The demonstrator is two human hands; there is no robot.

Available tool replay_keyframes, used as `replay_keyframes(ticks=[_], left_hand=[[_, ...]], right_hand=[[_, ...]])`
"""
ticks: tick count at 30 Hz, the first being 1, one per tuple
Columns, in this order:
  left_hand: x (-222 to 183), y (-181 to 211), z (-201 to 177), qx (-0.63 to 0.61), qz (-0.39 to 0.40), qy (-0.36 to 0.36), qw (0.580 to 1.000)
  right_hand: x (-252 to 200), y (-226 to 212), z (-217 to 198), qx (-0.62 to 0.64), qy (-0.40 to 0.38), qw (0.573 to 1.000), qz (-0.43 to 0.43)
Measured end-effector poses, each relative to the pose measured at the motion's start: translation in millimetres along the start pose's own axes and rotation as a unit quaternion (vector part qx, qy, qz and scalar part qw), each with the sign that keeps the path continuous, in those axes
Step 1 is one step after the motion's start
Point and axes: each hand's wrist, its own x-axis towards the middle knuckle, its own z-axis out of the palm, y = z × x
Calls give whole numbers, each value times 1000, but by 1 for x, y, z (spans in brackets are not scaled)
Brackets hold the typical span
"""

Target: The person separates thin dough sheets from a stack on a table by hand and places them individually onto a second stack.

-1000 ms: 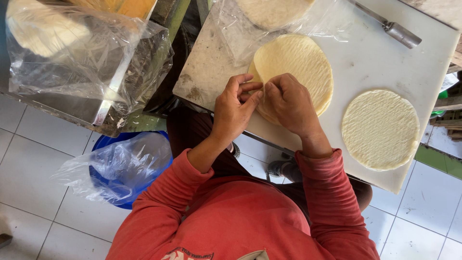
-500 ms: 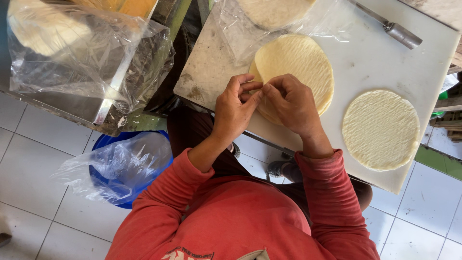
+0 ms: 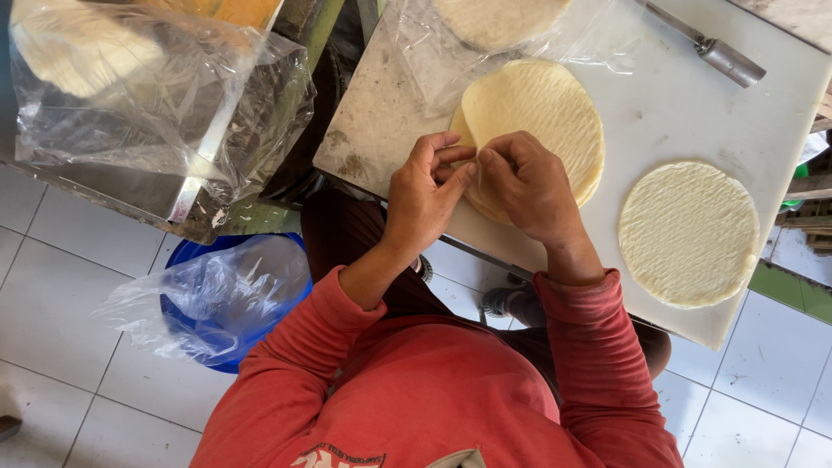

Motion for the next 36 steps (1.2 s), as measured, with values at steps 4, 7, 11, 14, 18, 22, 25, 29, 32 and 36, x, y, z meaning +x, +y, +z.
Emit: replay_keyframes(ticks=[4, 7, 11, 14, 18, 22, 25, 29, 32, 36], left_hand=[[0, 0, 0, 0, 1, 2, 1000], [0, -1, 1, -3, 3, 4, 1000], [-1, -2, 1, 0, 9, 7, 1000], [-1, -2, 0, -10, 5, 7, 1000], [-1, 0, 2, -6, 12, 11, 1000], [-3, 1, 2, -10, 18, 19, 1000], [-4, 2, 3, -13, 18, 25, 999], [-4, 1, 3, -17, 23, 26, 999], [-4, -1, 4, -17, 32, 29, 999], [-4, -2, 4, -19, 31, 32, 999]], right_hand=[[-1, -1, 3, -15, 12, 1000, -11], [-3, -1, 5, -31, 26, 999, -35], [-3, -2, 6, -38, 34, 998, -45], [-3, -5, 5, -11, 29, 999, -40], [-3, -10, -1, 17, 11, 999, 44], [-3, -14, -6, 22, 1, 999, 41], [1, -14, -9, -2, -7, 999, 44], [3, -13, -8, 11, -10, 998, 57], [3, -12, -7, 3, -9, 998, 62], [2, -10, -5, -3, -10, 999, 50]])
